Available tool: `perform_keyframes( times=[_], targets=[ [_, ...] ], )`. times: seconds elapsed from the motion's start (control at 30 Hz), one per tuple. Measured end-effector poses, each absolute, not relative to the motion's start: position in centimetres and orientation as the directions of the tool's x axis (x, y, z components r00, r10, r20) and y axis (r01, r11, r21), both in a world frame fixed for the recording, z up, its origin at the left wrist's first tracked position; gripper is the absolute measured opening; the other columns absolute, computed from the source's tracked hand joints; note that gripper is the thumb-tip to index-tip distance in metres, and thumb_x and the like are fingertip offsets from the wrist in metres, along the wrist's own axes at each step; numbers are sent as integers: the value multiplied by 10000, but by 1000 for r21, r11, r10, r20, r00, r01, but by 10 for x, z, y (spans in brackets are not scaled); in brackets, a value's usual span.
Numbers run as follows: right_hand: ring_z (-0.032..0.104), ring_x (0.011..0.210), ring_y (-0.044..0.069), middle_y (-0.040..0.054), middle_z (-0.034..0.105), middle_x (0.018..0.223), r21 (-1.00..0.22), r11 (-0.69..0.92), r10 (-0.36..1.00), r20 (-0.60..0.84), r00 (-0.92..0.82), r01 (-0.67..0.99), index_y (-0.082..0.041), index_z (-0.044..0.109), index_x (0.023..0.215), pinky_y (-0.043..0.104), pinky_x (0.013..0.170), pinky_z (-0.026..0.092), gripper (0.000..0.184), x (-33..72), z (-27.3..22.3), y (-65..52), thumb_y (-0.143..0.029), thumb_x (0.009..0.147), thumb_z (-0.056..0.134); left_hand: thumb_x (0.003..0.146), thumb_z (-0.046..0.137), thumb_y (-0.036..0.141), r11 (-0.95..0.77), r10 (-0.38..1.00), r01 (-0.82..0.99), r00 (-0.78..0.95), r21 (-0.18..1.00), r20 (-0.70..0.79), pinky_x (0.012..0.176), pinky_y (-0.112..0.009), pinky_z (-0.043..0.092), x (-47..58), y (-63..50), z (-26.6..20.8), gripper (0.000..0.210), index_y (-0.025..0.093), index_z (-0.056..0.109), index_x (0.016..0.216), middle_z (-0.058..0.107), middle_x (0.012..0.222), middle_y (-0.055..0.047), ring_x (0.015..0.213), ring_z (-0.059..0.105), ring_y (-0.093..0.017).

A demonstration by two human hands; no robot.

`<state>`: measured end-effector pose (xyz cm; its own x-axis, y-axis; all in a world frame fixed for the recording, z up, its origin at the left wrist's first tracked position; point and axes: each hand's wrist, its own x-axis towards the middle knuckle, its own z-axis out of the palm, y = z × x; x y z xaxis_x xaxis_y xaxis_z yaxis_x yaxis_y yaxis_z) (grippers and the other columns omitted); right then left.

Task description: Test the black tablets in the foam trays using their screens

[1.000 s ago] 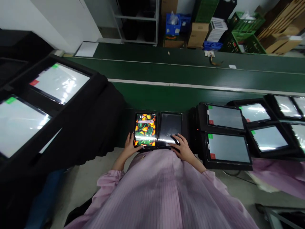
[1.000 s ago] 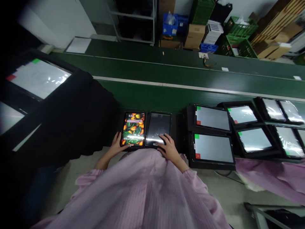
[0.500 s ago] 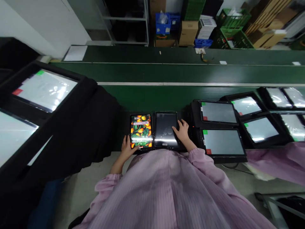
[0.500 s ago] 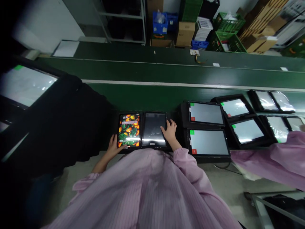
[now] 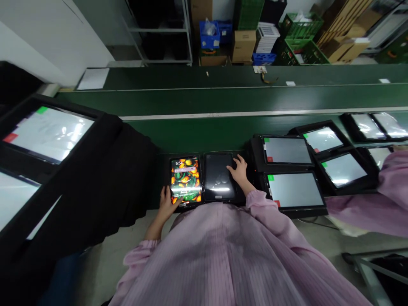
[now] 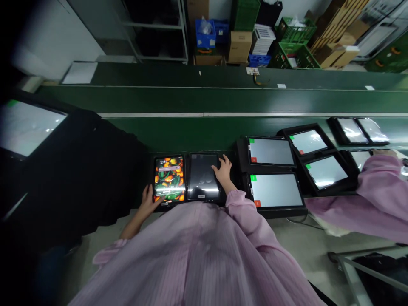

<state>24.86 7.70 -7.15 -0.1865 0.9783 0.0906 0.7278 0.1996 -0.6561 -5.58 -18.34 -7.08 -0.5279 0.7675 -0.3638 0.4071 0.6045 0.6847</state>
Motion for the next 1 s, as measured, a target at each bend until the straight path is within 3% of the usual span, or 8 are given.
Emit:
perform_keyframes(
  times=[0.1, 0.2, 0.3, 0.67, 0.83, 0.93, 1.0],
  targets=[
    [517, 1368, 386, 217, 539, 1498, -665, 186, 981, 87, -172, 723, -158, 691, 1292, 645, 1185, 375, 472, 248, -73, 68, -405, 889, 694, 796, 709, 656, 580, 779, 422, -538, 697, -323, 1306, -516, 242, -54, -186, -68, 1007, 173, 360, 1607, 269, 1704, -222, 1644, 177, -374],
    [495, 1386, 383, 210, 515, 1522, -670, 172, 984, 82, -159, 722, -178, 659, 1350, 649, 1178, 375, 494, 248, -74, 59, -423, 920, 645, 755, 744, 661, 617, 759, 378, -517, 691, -395, 1308, -540, 230, -56, -185, -71, 1002, 201, 409, 1580, 322, 1693, -205, 1633, 216, -385],
    [484, 1394, 389, 202, 485, 1553, -671, 160, 986, 70, -152, 724, -197, 646, 1368, 652, 1176, 371, 514, 250, -74, 57, -441, 915, 646, 738, 747, 637, 633, 726, 372, -589, 679, -354, 1307, -545, 231, -54, -183, -78, 978, 184, 444, 1550, 339, 1687, -215, 1630, 219, -390],
    [504, 1415, 387, 180, 530, 1522, -659, 199, 973, 43, -228, 726, -214, 711, 1244, 655, 1196, 356, 451, 265, -64, 84, -443, 857, 744, 749, 726, 634, 609, 736, 430, -620, 666, -272, 1300, -531, 255, -49, -185, -86, 950, 182, 465, 1542, 373, 1677, -204, 1620, 253, -379],
    [537, 1374, 403, 189, 550, 1495, -643, 267, 954, 70, -292, 718, -238, 702, 1309, 690, 1147, 419, 499, 270, -62, 77, -500, 885, 722, 710, 754, 618, 606, 748, 434, -595, 667, -294, 1292, -533, 274, -50, -183, -81, 997, 154, 457, 1541, 358, 1674, -238, 1631, 214, -391],
    [451, 1450, 431, 208, 490, 1569, -629, 367, 919, 131, -371, 686, -222, 698, 1348, 729, 1162, 392, 496, 272, -51, 60, -501, 940, 666, 665, 802, 587, 611, 758, 445, -568, 655, -321, 1292, -547, 266, -51, -184, -73, 1062, 161, 428, 1563, 340, 1688, -241, 1633, 206, -401],
    [394, 1503, 407, 155, 496, 1595, -615, 473, 862, 178, -474, 630, -266, 740, 1304, 705, 1204, 369, 401, 276, -40, 40, -465, 967, 648, 616, 844, 575, 606, 771, 463, -543, 647, -333, 1293, -565, 257, -50, -184, -68, 1142, 161, 400, 1583, 320, 1702, -245, 1630, 208, -415]
  ],
)
